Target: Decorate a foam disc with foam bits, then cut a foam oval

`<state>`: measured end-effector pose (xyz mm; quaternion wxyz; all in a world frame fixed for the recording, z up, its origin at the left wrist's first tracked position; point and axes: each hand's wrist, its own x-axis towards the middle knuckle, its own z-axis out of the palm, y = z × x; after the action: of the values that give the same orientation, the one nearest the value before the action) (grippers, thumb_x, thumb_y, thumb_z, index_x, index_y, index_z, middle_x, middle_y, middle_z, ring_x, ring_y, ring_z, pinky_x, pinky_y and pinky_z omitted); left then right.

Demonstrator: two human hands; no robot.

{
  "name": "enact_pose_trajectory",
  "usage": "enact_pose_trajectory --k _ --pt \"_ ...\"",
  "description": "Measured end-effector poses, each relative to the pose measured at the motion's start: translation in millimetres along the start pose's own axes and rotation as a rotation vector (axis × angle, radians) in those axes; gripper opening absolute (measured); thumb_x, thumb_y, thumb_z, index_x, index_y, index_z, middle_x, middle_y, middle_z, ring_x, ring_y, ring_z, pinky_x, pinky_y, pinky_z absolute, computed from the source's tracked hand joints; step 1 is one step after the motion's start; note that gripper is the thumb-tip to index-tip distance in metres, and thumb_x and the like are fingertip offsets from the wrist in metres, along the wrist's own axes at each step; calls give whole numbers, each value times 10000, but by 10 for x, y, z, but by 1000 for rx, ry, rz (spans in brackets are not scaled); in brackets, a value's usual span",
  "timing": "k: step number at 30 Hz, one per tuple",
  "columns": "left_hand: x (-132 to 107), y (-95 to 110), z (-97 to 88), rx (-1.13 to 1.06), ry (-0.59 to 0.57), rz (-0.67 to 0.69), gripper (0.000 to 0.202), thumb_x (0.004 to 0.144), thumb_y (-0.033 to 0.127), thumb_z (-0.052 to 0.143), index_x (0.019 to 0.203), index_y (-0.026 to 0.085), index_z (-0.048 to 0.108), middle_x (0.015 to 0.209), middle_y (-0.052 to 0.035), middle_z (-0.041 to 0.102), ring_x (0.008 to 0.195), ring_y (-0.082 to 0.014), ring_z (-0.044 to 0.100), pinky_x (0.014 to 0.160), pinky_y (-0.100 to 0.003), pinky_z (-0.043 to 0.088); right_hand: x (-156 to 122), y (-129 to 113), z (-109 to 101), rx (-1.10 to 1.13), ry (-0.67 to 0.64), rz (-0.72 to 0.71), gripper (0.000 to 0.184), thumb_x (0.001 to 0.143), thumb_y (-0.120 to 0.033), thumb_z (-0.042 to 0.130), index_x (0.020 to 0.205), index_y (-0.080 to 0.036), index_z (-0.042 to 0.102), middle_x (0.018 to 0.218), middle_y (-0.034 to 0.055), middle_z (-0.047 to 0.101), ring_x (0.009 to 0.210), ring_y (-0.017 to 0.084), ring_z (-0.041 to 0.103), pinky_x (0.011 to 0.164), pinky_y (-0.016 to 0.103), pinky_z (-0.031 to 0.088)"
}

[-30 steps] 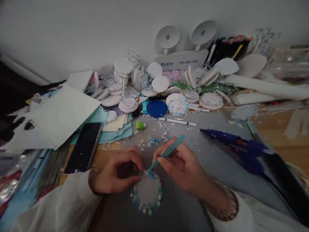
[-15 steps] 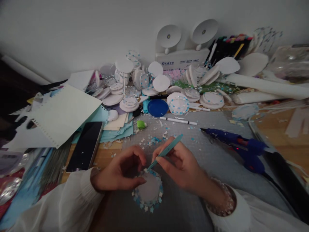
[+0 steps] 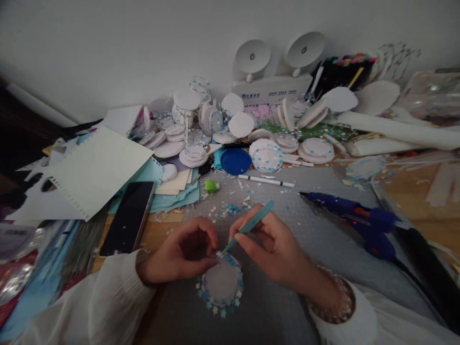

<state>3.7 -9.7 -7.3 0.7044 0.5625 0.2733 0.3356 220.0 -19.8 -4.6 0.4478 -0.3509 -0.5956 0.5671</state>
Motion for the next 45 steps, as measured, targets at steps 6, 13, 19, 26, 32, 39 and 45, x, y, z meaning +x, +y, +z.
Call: enact_pose_trajectory --k 6,13,19,26,32,39,45 --pt "-1 -10 10 -17 24 -18 219 763 112 685 897 165 520 851 5 520 692 -74 489 643 -210 408 4 -9 3 -17 -1 -9 94 927 -203 552 929 -295 537 863 -53 626 800 79 612 722 161 493" --pt "2 -14 10 -15 30 -27 193 789 151 676 896 161 516 841 -1 506 677 -69 467 602 -194 392 14 -28 4 -45 15 -14 59 910 -221 572 900 -272 543 830 -22 632 772 118 621 671 208 509" --pt "2 12 8 4 18 -17 166 802 170 677 870 149 526 804 0 505 675 -71 465 604 -195 390 6 -33 14 -67 51 -12 45 902 -249 586 875 -247 550 817 0 631 759 138 629 658 235 518" --pt "1 23 0 18 20 -15 160 807 192 677 863 148 533 801 -1 503 662 -72 462 590 -198 385 1 -19 8 -64 43 2 39 910 -245 579 882 -245 552 828 0 634 776 134 626 678 230 516" --pt "13 11 -21 147 18 97 98 796 185 677 796 136 592 838 -35 532 704 -99 513 623 -231 412 18 -29 18 -68 77 -10 53 894 -257 595 863 -250 552 802 -9 635 740 133 632 647 226 523" --pt "34 32 -31 288 26 152 79 801 212 669 777 143 638 801 -54 586 775 -145 556 694 -275 440 28 -54 15 -94 73 -17 60 892 -266 594 854 -244 552 796 3 634 731 138 637 634 233 533" --pt "34 61 -33 335 16 156 85 806 232 663 774 154 649 814 -56 596 765 -143 557 674 -266 438 32 -58 15 -108 76 -38 60 893 -268 595 856 -248 553 793 -4 632 724 128 633 633 217 532"
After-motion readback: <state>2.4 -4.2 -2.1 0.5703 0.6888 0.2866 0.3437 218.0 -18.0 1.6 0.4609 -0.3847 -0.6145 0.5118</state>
